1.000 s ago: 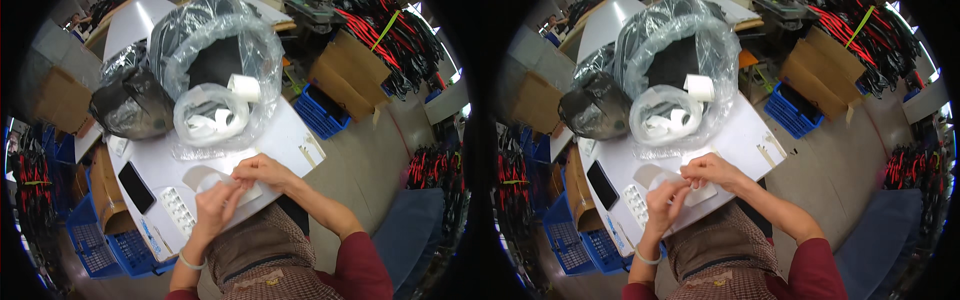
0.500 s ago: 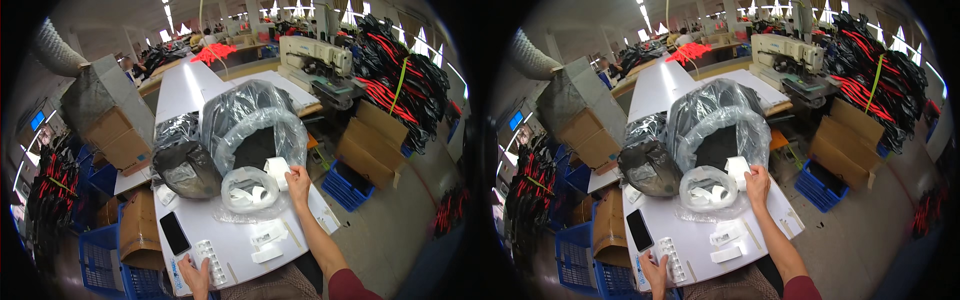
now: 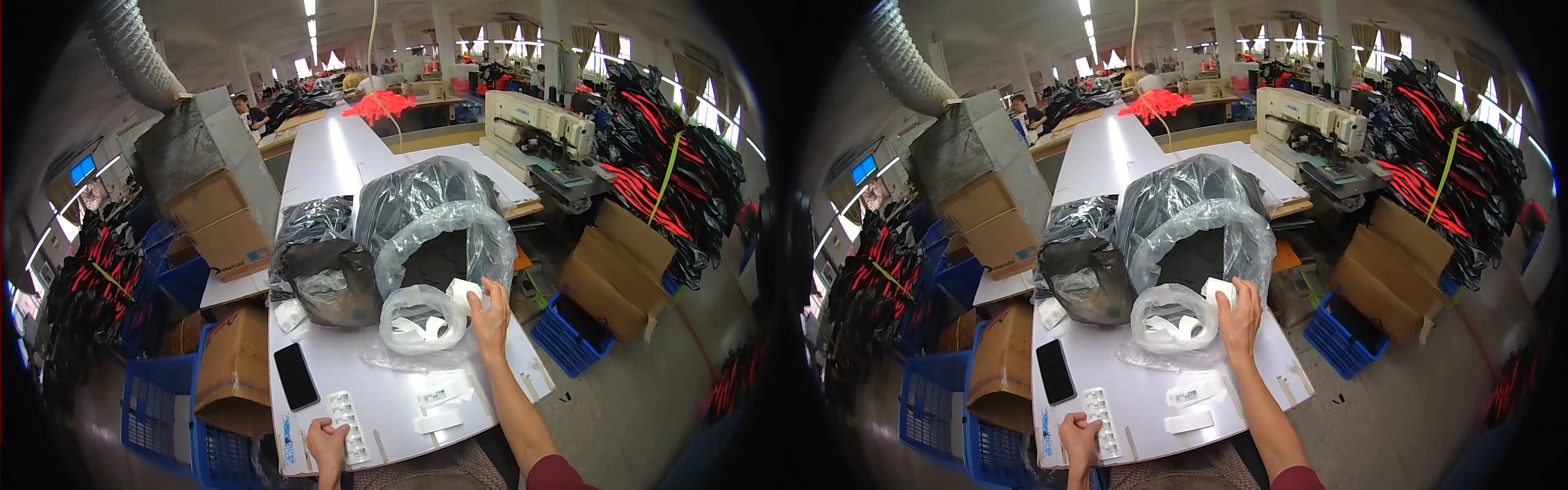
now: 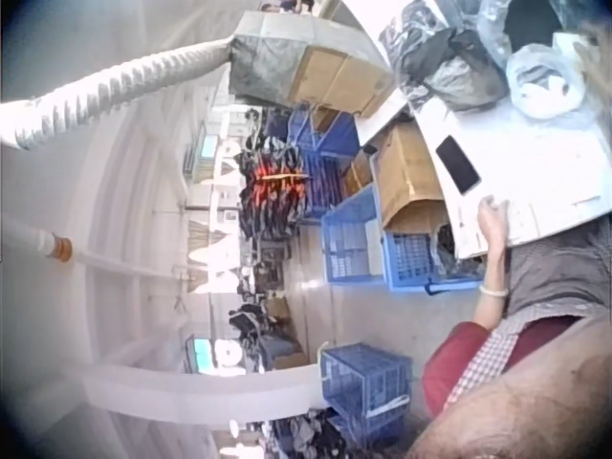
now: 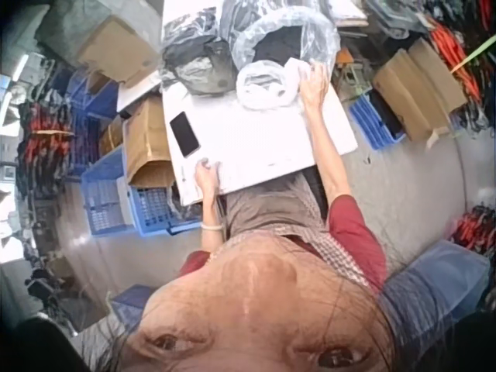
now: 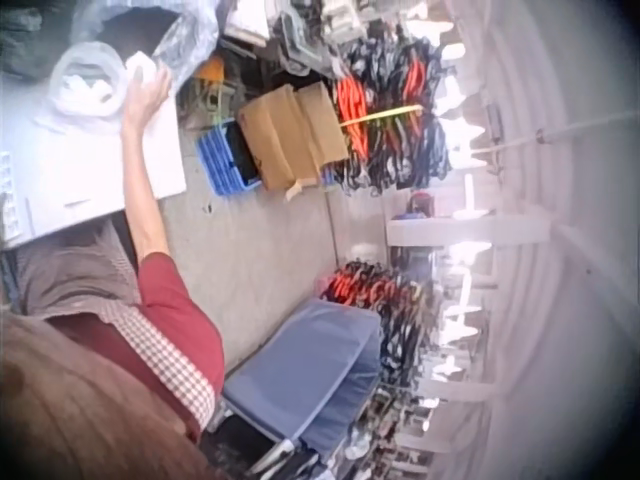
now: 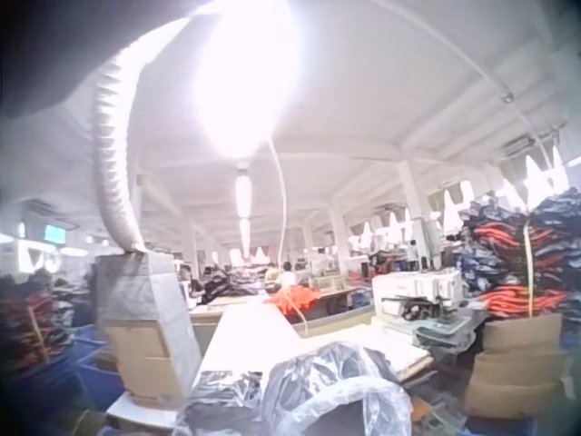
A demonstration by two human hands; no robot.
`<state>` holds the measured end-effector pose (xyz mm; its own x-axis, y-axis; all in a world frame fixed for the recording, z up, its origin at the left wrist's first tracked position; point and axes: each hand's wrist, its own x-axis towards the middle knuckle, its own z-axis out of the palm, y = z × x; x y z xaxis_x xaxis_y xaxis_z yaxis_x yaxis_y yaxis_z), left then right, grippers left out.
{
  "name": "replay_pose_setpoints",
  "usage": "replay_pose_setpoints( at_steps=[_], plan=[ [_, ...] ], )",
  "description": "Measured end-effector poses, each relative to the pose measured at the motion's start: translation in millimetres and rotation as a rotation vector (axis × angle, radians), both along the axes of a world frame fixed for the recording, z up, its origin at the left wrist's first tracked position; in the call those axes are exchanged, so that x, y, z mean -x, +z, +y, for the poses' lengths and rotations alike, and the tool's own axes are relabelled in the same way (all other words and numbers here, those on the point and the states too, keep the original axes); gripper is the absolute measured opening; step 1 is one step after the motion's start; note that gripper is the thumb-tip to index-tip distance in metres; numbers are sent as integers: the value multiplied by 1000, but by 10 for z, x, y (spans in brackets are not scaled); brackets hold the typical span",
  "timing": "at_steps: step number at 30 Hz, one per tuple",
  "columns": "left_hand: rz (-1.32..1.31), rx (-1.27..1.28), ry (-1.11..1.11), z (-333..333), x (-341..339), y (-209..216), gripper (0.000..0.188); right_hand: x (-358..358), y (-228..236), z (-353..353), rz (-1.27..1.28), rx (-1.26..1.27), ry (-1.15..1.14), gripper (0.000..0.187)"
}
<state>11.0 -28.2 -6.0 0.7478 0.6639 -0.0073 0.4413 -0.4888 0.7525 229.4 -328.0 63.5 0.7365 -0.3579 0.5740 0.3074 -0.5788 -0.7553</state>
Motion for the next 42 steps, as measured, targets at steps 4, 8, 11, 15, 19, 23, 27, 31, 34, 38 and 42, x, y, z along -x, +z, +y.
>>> replay_pose_setpoints(
  at_steps=[4, 8, 11, 15, 19, 23, 27, 31, 34, 38, 42],
  plan=[
    [-113, 74, 48, 99, 30, -87, 27, 474, 208, 140, 20, -113, 207, 26],
    [-76, 97, 57, 117, -1, -82, 29, 789, 228, 281, 69, -201, 334, 17],
    [-52, 32, 40, 90, -13, -97, 36, 958, 184, 394, 157, -243, 426, 15],
    [96, -137, -25, -43, -34, 26, 44, 1201, 74, 555, 238, -206, 617, 17],
    [6, 46, -17, 163, -66, -129, 41, 1344, 55, 636, 329, -229, 708, 18],
    [-267, 360, 61, 168, 47, -89, 25, 1443, 33, 666, 440, -263, 801, 22],
    [-391, 813, 2, -58, 205, 435, 22, 1630, -12, 839, 646, -315, 1019, 30],
    [-467, 951, -205, -339, 207, 750, 21, 1765, -188, 1040, 778, -464, 1256, 26],
    [-477, 1029, -250, -404, 193, 755, 13, 1822, -191, 959, 798, -446, 1278, 25],
    [-355, 1137, -286, -532, 148, 747, 15, 1899, -213, 709, 901, -320, 1271, 22],
    [-156, 993, -429, -715, 168, 873, 17, 1742, 27, 463, 715, -478, 1019, 17]
  ],
)
